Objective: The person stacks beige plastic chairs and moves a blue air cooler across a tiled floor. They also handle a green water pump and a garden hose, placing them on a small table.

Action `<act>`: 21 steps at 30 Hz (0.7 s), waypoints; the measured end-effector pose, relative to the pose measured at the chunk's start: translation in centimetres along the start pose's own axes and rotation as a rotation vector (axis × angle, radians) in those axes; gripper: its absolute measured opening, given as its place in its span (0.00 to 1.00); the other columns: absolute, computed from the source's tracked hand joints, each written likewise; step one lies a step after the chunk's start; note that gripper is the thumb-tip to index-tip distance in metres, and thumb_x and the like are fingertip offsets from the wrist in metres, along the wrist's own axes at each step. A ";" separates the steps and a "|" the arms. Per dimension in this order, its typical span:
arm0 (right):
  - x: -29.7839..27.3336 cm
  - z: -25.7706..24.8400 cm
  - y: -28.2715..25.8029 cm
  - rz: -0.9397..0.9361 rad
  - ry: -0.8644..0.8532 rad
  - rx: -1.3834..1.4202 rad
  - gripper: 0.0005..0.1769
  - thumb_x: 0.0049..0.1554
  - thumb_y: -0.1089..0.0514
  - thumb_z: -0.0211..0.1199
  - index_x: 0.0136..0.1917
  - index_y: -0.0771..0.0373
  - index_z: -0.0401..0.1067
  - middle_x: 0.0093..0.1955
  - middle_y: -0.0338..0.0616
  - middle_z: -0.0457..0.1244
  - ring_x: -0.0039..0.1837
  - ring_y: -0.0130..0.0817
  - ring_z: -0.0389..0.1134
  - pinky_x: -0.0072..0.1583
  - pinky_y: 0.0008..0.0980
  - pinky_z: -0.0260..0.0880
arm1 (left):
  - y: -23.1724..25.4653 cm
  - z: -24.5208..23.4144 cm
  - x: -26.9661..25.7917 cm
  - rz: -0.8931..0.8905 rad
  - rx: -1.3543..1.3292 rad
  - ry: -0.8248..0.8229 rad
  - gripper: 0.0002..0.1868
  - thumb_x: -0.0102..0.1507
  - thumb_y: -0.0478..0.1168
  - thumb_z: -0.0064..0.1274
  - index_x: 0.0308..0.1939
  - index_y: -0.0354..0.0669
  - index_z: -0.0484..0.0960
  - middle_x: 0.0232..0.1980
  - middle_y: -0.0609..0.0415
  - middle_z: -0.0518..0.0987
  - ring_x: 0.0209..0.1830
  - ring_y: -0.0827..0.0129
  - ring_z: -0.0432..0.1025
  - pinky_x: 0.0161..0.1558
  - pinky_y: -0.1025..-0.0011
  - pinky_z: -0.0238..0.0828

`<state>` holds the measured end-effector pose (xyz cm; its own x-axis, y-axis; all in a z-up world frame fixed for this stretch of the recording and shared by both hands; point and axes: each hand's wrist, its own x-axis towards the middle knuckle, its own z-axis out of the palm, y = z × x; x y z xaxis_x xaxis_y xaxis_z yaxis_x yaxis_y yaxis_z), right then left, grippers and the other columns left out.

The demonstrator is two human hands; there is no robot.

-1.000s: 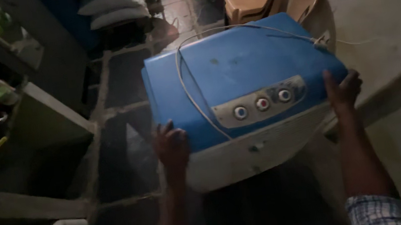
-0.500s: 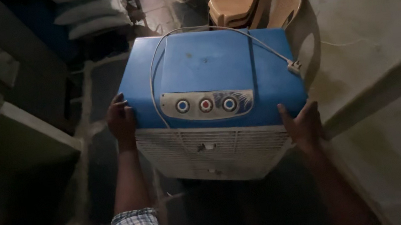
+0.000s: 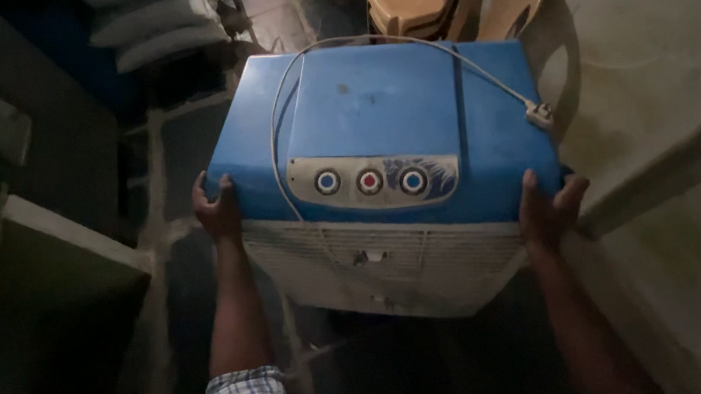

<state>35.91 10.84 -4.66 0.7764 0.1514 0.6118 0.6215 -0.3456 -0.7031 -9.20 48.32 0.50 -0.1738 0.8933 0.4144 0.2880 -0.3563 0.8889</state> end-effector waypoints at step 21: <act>12.5 8.8 3.4 0.060 -0.253 0.171 0.41 0.59 0.30 0.64 0.65 0.67 0.62 0.62 0.58 0.60 0.64 0.56 0.63 0.63 0.57 0.63 | 5.7 1.7 -7.7 -0.191 0.087 0.058 0.34 0.64 0.62 0.55 0.67 0.45 0.77 0.52 0.49 0.81 0.46 0.63 0.73 0.49 0.62 0.71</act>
<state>48.72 19.70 -2.59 0.8006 0.3681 0.4728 0.5655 -0.2036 -0.7992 -4.64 39.82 2.07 -0.2858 0.9244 0.2526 0.3241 -0.1549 0.9333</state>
